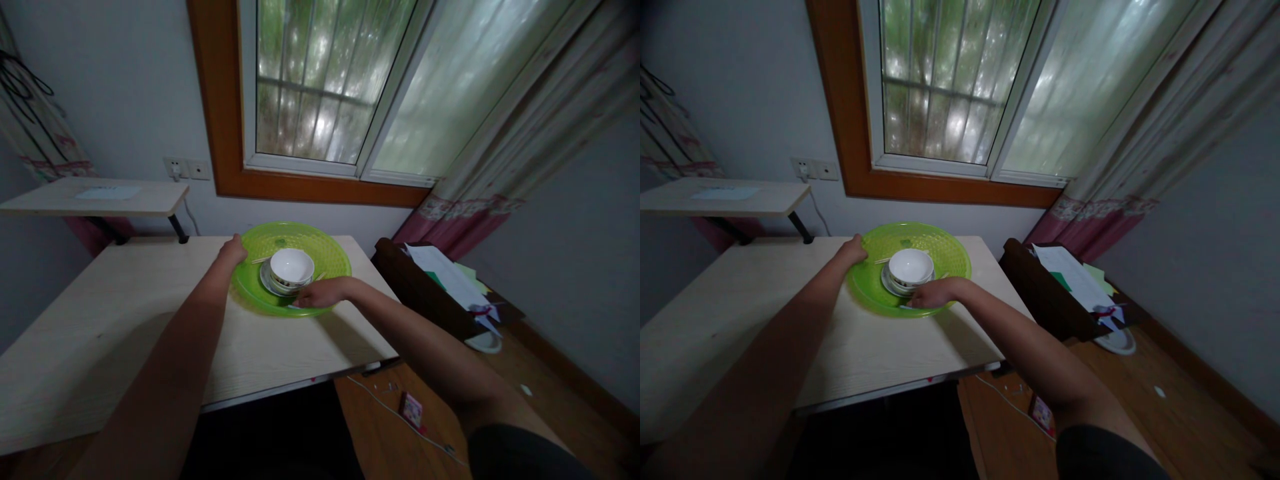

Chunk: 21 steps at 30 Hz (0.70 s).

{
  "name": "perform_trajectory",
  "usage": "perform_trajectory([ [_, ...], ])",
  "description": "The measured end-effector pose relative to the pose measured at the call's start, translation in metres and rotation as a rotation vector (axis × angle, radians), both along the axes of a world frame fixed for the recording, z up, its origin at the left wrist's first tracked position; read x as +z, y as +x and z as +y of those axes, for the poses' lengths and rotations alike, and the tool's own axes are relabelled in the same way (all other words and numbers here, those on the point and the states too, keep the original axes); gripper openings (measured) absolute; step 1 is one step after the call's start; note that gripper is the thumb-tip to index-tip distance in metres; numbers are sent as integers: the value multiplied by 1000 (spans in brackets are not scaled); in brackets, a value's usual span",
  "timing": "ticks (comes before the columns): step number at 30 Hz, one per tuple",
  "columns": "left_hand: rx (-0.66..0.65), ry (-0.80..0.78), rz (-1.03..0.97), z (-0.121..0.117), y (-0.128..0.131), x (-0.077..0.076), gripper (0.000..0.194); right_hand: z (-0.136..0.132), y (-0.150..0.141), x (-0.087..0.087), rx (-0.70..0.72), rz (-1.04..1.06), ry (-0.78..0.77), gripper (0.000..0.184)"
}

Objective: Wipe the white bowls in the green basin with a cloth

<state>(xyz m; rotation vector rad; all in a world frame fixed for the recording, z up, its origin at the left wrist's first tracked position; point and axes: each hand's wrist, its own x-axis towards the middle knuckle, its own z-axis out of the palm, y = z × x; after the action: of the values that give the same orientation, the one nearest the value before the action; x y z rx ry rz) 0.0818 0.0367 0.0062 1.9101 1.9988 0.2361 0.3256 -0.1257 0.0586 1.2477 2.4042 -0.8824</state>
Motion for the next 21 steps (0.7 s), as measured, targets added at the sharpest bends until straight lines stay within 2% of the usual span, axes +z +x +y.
perform_trajectory([
  [2, -7, 3, -3, 1, -1, -2, 59, 0, -13, -5, -11, 102, -62, 40],
  [6, -32, 23, -17, 4, -3, -6, 60, 2, -34, -18, -91, 298, -43, 32],
  [9, -29, 25, -22, 5, -3, -7, 62, 4, -38, -25, -141, 324, -35, 33],
  [11, -22, 15, -25, 5, -3, -7, 63, 5, -31, -25, -116, 304, -46, 32],
  [17, -30, 14, -18, 7, -3, -8, 67, 15, 16, -10, 48, 9, -53, 25],
  [19, -33, 15, -14, 8, -3, -9, 68, 18, 32, -4, -13, -205, 24, 25],
  [21, -41, 18, -16, 9, -4, -10, 67, 23, 45, -1, -150, -451, 184, 26],
])
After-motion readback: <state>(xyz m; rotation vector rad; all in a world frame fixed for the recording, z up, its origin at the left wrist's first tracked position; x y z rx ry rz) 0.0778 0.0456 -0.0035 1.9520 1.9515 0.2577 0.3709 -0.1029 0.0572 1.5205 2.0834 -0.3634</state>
